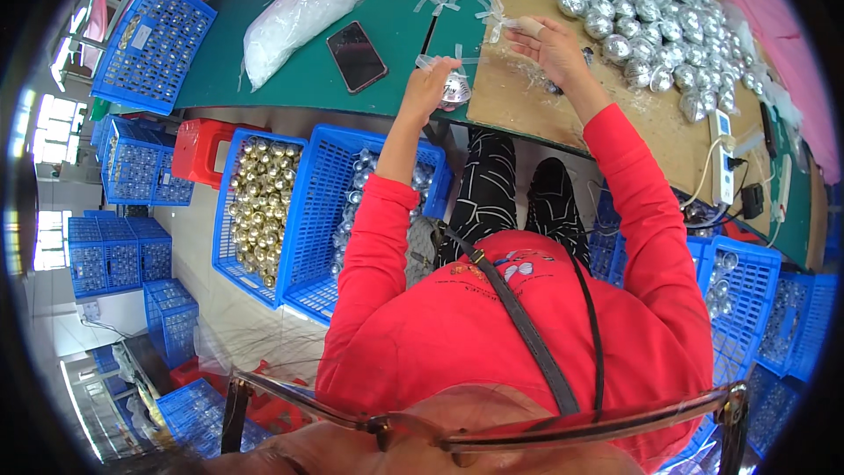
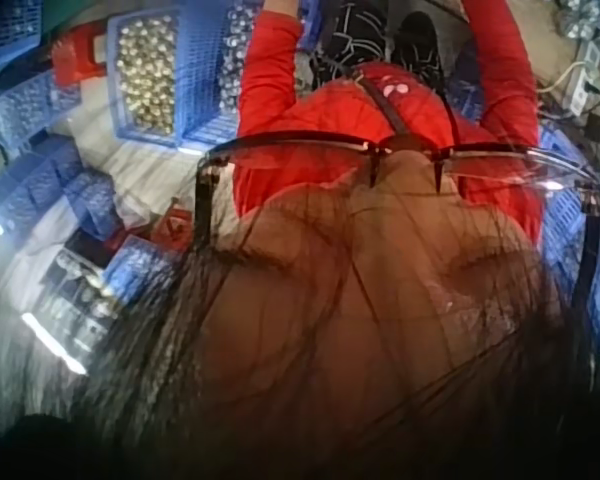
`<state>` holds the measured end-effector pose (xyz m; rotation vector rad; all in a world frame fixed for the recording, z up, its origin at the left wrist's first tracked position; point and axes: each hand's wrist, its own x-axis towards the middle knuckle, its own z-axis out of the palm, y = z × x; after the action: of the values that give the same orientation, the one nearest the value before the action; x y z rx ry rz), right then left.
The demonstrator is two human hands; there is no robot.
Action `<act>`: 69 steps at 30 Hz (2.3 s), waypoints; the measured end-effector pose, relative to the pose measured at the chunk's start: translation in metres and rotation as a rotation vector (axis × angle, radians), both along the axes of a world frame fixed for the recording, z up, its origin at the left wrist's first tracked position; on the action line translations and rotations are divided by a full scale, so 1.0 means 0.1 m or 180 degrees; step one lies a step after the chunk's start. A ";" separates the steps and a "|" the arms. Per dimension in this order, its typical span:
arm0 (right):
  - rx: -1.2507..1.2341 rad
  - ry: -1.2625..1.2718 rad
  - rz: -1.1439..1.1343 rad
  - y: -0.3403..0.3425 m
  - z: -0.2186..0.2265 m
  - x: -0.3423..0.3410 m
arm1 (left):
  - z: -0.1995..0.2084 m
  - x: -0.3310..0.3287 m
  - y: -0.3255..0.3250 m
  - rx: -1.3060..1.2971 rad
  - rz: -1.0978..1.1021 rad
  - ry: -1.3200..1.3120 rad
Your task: The worker is assembling small silver spherical components by applying hot glue and attaching caps to them at a factory workstation.
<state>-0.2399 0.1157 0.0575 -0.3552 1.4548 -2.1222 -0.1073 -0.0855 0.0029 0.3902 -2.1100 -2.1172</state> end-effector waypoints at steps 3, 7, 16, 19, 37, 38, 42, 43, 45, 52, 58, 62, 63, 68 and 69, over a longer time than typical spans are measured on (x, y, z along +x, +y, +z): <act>0.0156 0.0028 0.0076 0.04 0.04 0.04 | -0.10 0.01 -0.03 -0.0988 0.0198 0.0295; 0.0151 0.0018 0.0234 0.08 0.06 0.05 | -0.16 0.12 -0.01 -0.2292 0.0493 0.0771; -0.0681 -0.0756 0.0569 -0.31 -0.14 0.17 | -0.07 0.20 -0.07 -0.0782 0.0066 0.0656; -0.1061 -0.0946 0.0583 -0.69 -0.30 0.22 | -0.12 0.22 -0.12 -0.0599 0.0059 0.0612; -0.0432 -0.1024 0.0653 -0.83 -0.20 0.53 | 0.25 0.70 0.04 -0.1474 0.0435 0.0858; -0.0430 -0.1001 0.0655 -0.80 -0.15 0.58 | 0.27 0.70 0.06 -0.1476 0.0424 0.0860; -0.0362 -0.1002 0.0696 -0.67 -0.06 0.69 | 0.26 0.70 0.12 -0.1605 0.0590 0.1125; -0.0242 -0.0994 0.0706 -0.64 -0.05 0.72 | 0.24 0.70 0.13 -0.1904 0.0703 0.1337; -0.0124 -0.0998 0.0724 -0.60 -0.02 0.80 | 0.22 0.69 0.12 -0.2061 0.0687 0.1410; 0.0255 -0.0606 0.0630 -0.35 -0.04 0.79 | 0.24 0.78 0.19 -0.0587 0.0390 0.1247; 0.0383 0.0808 0.0389 -0.19 -0.15 0.95 | 0.32 0.93 0.34 0.0818 0.0148 0.1007; -0.0127 0.0623 0.0796 -0.14 -0.18 1.02 | 0.30 0.97 0.41 0.1447 0.0152 0.0613; -0.0129 0.0614 0.0796 -0.14 -0.19 1.04 | 0.30 0.97 0.43 0.1425 0.0133 0.0626; 0.0214 0.0261 0.0887 -0.11 -0.24 1.06 | 0.28 0.99 0.48 0.1323 0.0125 0.0688; 0.0213 0.0252 0.0887 -0.11 -0.24 1.08 | 0.28 0.99 0.50 0.1404 0.0142 0.0659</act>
<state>-0.1323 0.1042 0.0333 -0.5863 1.4244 -1.8521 -0.0081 -0.0359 0.0304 0.2418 -1.5055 -2.4669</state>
